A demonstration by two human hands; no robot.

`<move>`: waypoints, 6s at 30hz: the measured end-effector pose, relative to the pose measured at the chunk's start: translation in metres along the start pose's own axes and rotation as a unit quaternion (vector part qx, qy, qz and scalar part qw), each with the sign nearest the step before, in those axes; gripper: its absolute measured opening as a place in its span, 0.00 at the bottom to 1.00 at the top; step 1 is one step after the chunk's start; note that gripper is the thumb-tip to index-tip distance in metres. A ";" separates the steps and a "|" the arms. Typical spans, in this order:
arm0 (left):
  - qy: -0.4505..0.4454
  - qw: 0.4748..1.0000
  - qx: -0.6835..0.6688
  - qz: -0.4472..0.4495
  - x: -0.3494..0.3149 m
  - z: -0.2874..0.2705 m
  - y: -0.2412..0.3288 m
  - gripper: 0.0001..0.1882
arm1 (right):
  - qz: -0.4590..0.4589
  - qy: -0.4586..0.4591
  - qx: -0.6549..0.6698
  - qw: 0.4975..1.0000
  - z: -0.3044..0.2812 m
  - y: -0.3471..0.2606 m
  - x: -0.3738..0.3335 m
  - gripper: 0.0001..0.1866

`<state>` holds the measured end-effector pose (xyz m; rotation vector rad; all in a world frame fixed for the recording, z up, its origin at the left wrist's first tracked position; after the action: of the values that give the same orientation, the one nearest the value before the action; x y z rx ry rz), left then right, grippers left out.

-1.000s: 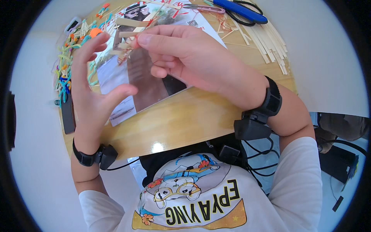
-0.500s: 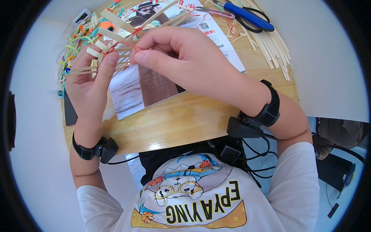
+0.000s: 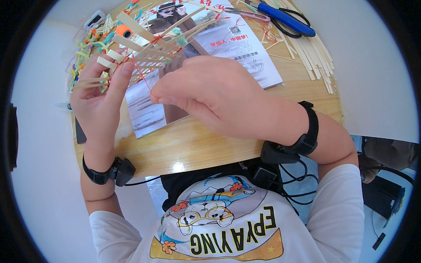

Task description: The recorder is weaving thin bamboo or wooden strips into a lattice pattern using a red thread on a workshop table.

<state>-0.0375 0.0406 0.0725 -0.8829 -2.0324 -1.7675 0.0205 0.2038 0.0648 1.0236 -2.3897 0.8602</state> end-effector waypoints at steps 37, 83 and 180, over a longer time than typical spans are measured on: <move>-0.169 0.928 0.176 0.282 -0.011 0.032 0.059 0.21 | -0.144 0.056 -0.296 0.943 -0.105 -0.029 0.070 0.04; -0.064 0.983 -0.144 -0.095 -0.009 0.012 0.002 0.11 | 0.311 0.013 -0.065 0.948 -0.046 0.192 0.025 0.11; 0.021 0.910 -0.328 -0.251 0.002 -0.027 -0.068 0.14 | 0.308 -0.062 0.418 0.852 -0.019 0.149 0.021 0.10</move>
<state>-0.0865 0.0117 0.0257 -0.4707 -1.7380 -2.8199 -0.1027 0.2864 0.0340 0.5194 -2.4907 2.2611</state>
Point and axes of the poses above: each hand's wrist, its own x-axis towards the middle knuckle, its own z-axis out of the palm, y = z × x, the point moved 9 cm from there along x, towards the middle knuckle, and after that the axes turned 15 degrees about -x, right-handed, at the moved point
